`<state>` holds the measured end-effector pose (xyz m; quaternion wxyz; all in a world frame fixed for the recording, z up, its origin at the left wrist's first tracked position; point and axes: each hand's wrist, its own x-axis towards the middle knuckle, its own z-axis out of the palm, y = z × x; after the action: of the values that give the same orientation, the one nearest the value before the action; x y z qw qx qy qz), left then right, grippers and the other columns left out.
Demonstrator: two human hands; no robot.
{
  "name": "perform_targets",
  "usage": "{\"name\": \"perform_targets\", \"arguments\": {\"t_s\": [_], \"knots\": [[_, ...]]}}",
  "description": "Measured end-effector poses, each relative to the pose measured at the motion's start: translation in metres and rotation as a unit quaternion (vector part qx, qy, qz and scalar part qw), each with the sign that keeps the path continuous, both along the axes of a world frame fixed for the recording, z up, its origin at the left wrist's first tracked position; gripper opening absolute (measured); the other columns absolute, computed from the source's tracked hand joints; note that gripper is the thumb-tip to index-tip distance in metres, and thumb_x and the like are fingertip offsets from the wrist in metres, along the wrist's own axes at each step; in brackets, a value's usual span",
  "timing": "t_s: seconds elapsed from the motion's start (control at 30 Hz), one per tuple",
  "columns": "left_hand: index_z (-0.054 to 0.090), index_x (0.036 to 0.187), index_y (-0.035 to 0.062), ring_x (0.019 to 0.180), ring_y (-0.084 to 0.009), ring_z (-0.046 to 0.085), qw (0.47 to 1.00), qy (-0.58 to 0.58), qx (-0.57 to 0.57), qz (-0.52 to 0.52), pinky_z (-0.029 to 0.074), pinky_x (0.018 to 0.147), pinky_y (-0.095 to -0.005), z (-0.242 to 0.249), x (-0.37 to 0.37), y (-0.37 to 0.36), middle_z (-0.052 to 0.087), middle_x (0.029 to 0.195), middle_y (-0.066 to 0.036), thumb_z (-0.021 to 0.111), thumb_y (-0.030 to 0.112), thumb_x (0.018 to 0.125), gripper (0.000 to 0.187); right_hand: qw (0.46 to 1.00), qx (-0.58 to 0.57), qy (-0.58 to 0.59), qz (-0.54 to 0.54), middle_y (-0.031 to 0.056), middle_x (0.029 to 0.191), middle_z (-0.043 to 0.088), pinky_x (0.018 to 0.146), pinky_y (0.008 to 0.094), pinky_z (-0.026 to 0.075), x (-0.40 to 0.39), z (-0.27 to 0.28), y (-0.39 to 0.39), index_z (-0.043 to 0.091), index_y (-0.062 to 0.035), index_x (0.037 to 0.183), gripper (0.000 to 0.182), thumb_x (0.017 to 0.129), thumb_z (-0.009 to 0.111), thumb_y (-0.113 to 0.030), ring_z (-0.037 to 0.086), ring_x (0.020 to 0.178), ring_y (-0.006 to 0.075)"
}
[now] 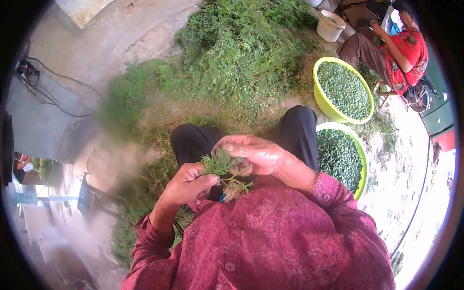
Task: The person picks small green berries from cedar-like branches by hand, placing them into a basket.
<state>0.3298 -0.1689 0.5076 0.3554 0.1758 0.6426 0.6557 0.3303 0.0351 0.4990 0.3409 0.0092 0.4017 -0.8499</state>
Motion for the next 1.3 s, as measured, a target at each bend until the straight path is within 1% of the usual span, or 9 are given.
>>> {"name": "perform_targets", "arguments": {"t_s": [0.3,0.43,0.57,0.63,0.7,0.77,0.83,0.9,1.3], "knots": [[0.06,0.093,-0.0007,0.072,-0.0028,0.045,0.993,-0.04,-0.068,-0.091,0.04,0.063,-0.0208,-0.006,-0.005,-0.014,0.056,0.075,0.004,0.054,0.014,0.087,0.017,0.994,0.005,-0.073,0.084,-0.0026,0.063,0.046,0.035,0.0162,0.022,0.006,-0.008,0.023,0.051,-0.003,0.088,0.005,0.083,0.052,-0.004,0.031,0.042,0.0017],[0.064,0.097,0.0042,0.053,-0.0019,0.045,0.994,0.033,-0.09,0.062,0.04,0.047,-0.0195,-0.006,-0.021,-0.047,0.055,0.066,0.003,0.055,0.015,0.086,0.018,0.912,-0.281,-0.228,-0.195,-0.0011,0.064,0.045,0.035,0.0163,0.022,0.012,-0.016,0.102,0.051,-0.0046,0.086,0.006,0.081,0.053,-0.004,0.032,0.042,0.0031],[0.059,0.107,0.0046,0.044,-0.0041,0.042,0.892,0.068,-0.147,0.422,0.037,0.038,-0.021,-0.049,-0.053,-0.088,0.054,0.058,-0.001,0.054,0.014,0.084,0.025,0.844,0.241,0.008,-0.479,-0.0002,0.063,0.044,0.036,0.0167,0.023,0.044,-0.037,0.204,0.052,-0.0059,0.08,0.003,0.078,0.053,-0.004,0.037,0.046,0.0043],[0.056,0.11,0.0037,0.045,-0.0094,0.047,0.848,0.15,-0.311,0.402,0.041,0.041,-0.0252,-0.105,-0.072,-0.131,0.056,0.061,-0.003,0.056,0.017,0.083,0.031,0.629,0.672,0.247,-0.302,0.0045,0.069,0.053,0.042,0.0218,0.036,0.082,-0.102,0.282,0.056,-0.0036,0.092,0.018,0.075,0.056,-0.009,0.048,0.054,0.01],[0.051,0.117,0.0018,0.055,-0.0221,0.056,0.754,0.263,-0.542,0.261,0.047,0.052,-0.034,-0.154,-0.077,-0.164,0.061,0.074,-0.011,0.06,0.026,0.079,0.046,0.609,0.768,-0.005,-0.198,0.0116,0.085,0.062,0.061,0.0307,0.048,0.107,-0.141,0.313,0.054,-0.0026,0.109,0.04,0.071,0.059,-0.016,0.059,0.07,0.0222],[0.048,0.119,0.0007,0.064,-0.0295,0.061,0.719,0.29,-0.614,0.148,0.05,0.061,-0.0385,-0.175,-0.067,-0.17,0.063,0.083,-0.016,0.062,0.031,0.076,0.054,0.406,0.911,0.065,-0.023,0.0164,0.097,0.062,0.079,0.0336,0.046,0.121,-0.155,0.302,0.055,-0.005,0.113,0.046,0.069,0.059,-0.018,0.06,0.086,0.0296],[0.047,0.121,0.0016,0.09,-0.0365,0.058,0.691,0.259,-0.672,0.058,0.046,0.079,-0.0429,-0.183,-0.06,-0.16,0.059,0.099,-0.023,0.064,0.038,0.072,0.063,0.424,0.901,0.085,-0.046,0.0184,0.096,0.062,0.079,0.0345,0.047,0.1,-0.147,0.283,0.059,-0.0053,0.106,0.039,0.069,0.059,-0.017,0.06,0.087,0.0324],[0.048,0.12,0.0016,0.096,-0.0349,0.056,0.715,0.224,-0.661,0.044,0.044,0.082,-0.0419,-0.172,-0.073,-0.137,0.057,0.103,-0.024,0.065,0.037,0.071,0.063,0.616,0.785,-0.012,-0.065,0.0193,0.092,0.062,0.079,0.0363,0.046,0.049,-0.122,0.258,0.06,-0.0031,0.102,0.036,0.069,0.06,-0.017,0.06,0.087,0.0328],[0.055,0.104,0.0055,0.091,-0.0358,0.056,0.784,0.247,-0.563,-0.088,0.045,0.077,-0.0437,-0.24,-0.242,0.011,0.058,0.096,-0.019,0.06,0.03,0.075,0.038,0.656,0.644,0.311,0.241,0.0209,0.09,0.059,0.079,0.0431,0.045,-0.224,-0.274,0.191,0.057,-0.0015,0.097,0.03,0.074,0.054,-0.021,0.057,0.087,0.0362]]}}
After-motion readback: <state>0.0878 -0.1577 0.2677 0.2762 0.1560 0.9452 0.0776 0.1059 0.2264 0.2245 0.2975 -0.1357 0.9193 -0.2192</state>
